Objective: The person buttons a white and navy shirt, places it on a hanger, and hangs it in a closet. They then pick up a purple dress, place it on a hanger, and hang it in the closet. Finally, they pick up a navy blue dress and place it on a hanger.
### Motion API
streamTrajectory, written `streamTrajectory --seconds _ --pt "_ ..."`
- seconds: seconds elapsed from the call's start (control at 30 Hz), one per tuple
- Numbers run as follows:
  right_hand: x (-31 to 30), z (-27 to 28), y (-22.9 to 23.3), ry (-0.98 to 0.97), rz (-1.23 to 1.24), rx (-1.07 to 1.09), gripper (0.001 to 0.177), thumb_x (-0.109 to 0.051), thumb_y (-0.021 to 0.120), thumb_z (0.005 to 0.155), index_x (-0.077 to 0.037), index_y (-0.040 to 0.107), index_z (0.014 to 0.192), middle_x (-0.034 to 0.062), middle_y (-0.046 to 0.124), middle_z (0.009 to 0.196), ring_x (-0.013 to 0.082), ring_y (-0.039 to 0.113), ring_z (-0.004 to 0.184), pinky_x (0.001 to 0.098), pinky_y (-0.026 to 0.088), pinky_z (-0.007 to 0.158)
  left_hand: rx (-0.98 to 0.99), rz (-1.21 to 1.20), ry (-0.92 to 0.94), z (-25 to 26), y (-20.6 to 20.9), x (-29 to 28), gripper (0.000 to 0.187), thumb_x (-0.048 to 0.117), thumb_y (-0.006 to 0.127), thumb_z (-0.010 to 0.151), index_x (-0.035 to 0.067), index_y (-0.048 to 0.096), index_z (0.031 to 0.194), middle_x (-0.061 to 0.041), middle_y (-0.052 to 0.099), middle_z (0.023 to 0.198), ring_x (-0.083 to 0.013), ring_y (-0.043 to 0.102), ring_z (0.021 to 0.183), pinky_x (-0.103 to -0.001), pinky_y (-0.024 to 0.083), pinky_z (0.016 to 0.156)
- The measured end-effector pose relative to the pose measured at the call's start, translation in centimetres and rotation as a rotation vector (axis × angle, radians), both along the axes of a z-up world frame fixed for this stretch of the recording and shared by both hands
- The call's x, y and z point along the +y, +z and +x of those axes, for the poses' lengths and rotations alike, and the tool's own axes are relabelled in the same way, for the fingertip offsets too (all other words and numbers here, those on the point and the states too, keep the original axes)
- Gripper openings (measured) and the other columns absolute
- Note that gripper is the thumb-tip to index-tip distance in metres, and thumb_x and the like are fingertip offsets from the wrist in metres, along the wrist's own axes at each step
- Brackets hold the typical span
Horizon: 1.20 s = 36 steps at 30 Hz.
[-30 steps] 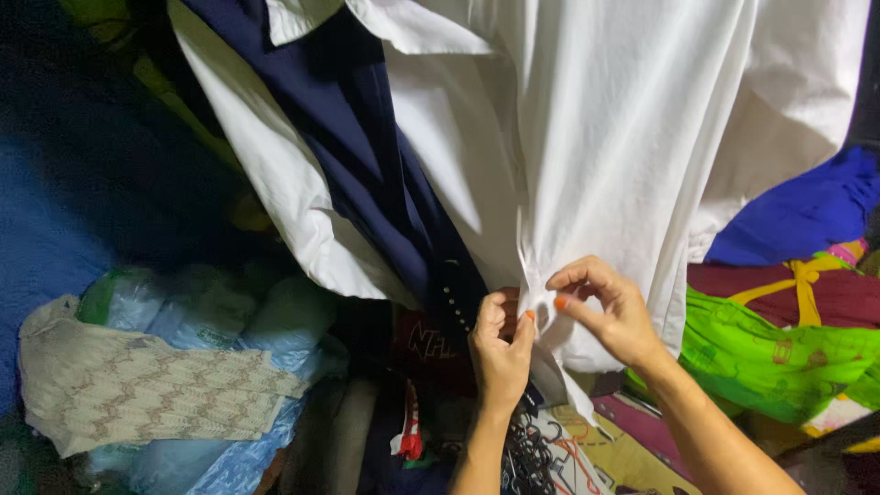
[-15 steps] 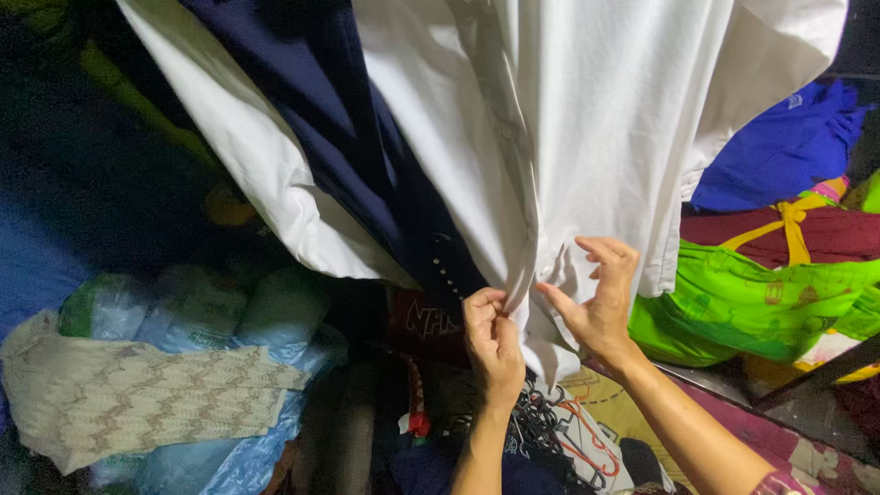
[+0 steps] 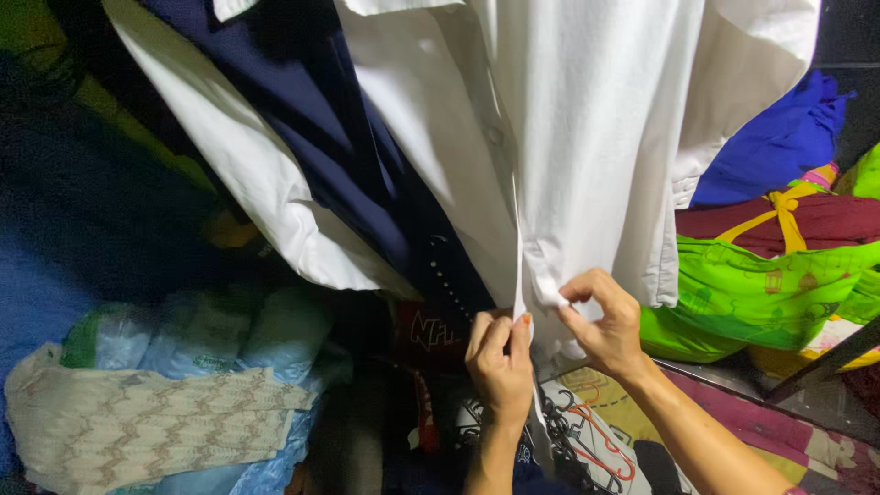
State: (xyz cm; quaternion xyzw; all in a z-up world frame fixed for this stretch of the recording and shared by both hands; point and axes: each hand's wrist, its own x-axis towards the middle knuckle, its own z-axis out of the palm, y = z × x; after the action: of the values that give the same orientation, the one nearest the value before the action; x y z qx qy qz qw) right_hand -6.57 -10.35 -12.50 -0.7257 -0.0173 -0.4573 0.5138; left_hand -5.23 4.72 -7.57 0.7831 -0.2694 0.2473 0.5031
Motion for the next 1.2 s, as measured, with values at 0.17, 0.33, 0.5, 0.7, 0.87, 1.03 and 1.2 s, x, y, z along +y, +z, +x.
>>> streamTrajectory --seconds 0.17,0.33,0.5,0.7,0.87,1.03,1.2 --pt "-0.1 -1.9 1.3 -0.031 -0.242 -0.036 0.025 0.004 0.079 0.074 -0.001 0.068 0.096 0.0089 0.068 0.089 0.0211 0.068 0.077 0.0303 0.054 0.066 0.081 -0.044 -0.043 -0.9 0.3 -1.6 0.011 0.004 0.076 0.086 -0.002 0.067 0.084 -0.011 0.066 0.075 -0.0251 0.065 0.064 -0.035 0.051 0.059" --pt "-1.3 -4.1 3.3 0.115 -0.215 -0.017 0.03 0.004 0.075 0.073 0.0 0.069 0.102 0.0116 0.07 0.097 0.0231 0.07 0.084 0.0309 0.055 0.071 0.034 0.024 -0.067 -1.4 0.7 -2.2 0.008 0.001 0.073 0.089 -0.002 0.066 0.088 -0.013 0.064 0.078 -0.0289 0.065 0.068 -0.037 0.05 0.061" --pt "-1.9 -3.8 3.4 0.06 -0.042 0.111 0.014 -0.001 0.078 0.082 -0.002 0.075 0.095 0.0068 0.072 0.086 0.0151 0.068 0.07 0.0267 0.054 0.063 0.0 0.081 -0.144 -1.9 1.2 -2.4 0.005 -0.001 0.07 0.091 -0.004 0.066 0.092 -0.013 0.061 0.082 -0.0277 0.063 0.072 -0.036 0.049 0.063" --pt "-2.3 -3.8 3.7 -0.107 -0.086 0.205 0.013 -0.005 0.08 0.083 -0.002 0.076 0.094 0.0067 0.071 0.082 0.0118 0.067 0.067 0.027 0.053 0.062 0.502 -0.238 -0.127 -1.1 0.6 -3.5 0.01 0.006 0.074 0.089 -0.003 0.073 0.091 -0.002 0.072 0.074 -0.0051 0.062 0.066 -0.025 0.05 0.058" --pt "-2.5 -3.9 3.8 0.104 0.038 0.221 0.015 -0.004 0.076 0.085 -0.002 0.075 0.099 0.0057 0.074 0.087 0.0107 0.07 0.073 0.0252 0.057 0.064 0.492 -0.218 -0.173 -1.0 0.2 -4.2 0.014 0.01 0.07 0.096 -0.003 0.071 0.093 -0.001 0.072 0.076 -0.0048 0.062 0.07 -0.024 0.052 0.063" --pt "-3.6 -3.1 2.4 0.12 0.285 0.424 0.012 -0.006 0.077 0.086 -0.001 0.077 0.097 0.0046 0.075 0.083 0.0098 0.064 0.067 0.0254 0.05 0.058 0.357 -0.15 -0.209 -0.5 0.4 -4.8 0.016 0.01 0.068 0.099 -0.004 0.072 0.095 -0.003 0.068 0.079 -0.0103 0.063 0.072 -0.025 0.051 0.065" --pt "-6.1 -1.4 0.1 0.466 0.584 0.386 0.016 -0.007 0.074 0.09 0.004 0.075 0.101 0.0052 0.074 0.083 0.0103 0.063 0.072 0.0255 0.052 0.065 0.49 -0.252 -0.367 0.1 1.9 -4.7 0.015 0.009 0.062 0.099 -0.002 0.073 0.102 -0.004 0.07 0.089 -0.0102 0.068 0.078 -0.027 0.058 0.069"
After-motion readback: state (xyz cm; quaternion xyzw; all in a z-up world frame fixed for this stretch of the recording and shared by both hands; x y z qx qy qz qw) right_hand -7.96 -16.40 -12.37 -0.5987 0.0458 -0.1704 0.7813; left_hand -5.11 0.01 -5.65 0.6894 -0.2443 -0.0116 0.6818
